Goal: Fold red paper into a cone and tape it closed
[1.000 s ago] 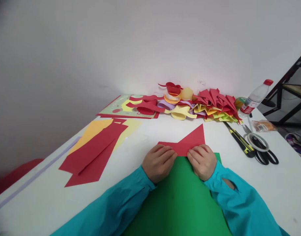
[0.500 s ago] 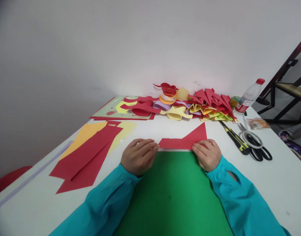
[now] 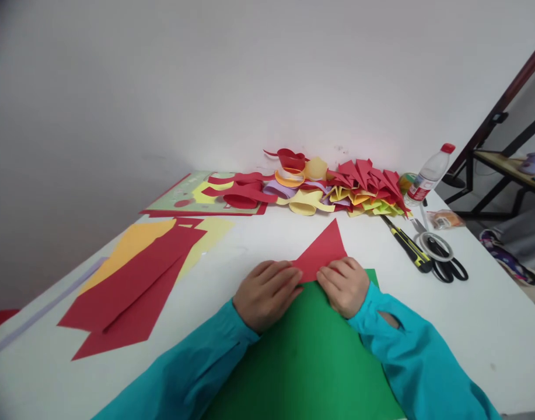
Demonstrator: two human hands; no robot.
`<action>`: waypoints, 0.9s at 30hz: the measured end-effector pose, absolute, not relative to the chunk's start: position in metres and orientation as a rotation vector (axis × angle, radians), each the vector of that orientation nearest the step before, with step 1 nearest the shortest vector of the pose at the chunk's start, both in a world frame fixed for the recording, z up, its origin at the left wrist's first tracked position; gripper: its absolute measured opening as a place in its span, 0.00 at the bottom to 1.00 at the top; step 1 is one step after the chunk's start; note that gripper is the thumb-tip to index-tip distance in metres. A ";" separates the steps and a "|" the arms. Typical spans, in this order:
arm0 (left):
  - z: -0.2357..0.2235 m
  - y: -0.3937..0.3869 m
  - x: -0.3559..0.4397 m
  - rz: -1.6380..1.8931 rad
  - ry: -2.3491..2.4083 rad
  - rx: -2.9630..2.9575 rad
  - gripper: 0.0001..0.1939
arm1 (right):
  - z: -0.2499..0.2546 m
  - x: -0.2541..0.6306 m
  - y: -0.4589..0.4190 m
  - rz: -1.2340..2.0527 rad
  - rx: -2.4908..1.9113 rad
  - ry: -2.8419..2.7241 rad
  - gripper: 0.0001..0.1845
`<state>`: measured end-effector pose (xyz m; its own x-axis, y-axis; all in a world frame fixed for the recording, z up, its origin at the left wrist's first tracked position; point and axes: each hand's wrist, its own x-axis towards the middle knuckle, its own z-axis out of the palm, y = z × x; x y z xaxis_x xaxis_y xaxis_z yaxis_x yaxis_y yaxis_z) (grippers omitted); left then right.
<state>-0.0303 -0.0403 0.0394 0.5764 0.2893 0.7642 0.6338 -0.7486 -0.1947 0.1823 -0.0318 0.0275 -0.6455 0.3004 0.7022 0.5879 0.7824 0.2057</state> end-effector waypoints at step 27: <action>0.014 -0.049 -0.085 -0.777 -0.755 -2.659 0.14 | -0.005 0.308 0.013 -0.857 -1.980 -1.555 0.18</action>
<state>-0.0846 -0.0487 0.0139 0.7206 0.4057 0.5623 0.5504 -0.8279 -0.1081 0.3080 0.0130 -0.0054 0.1593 0.6717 0.7235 0.9704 -0.2411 0.0102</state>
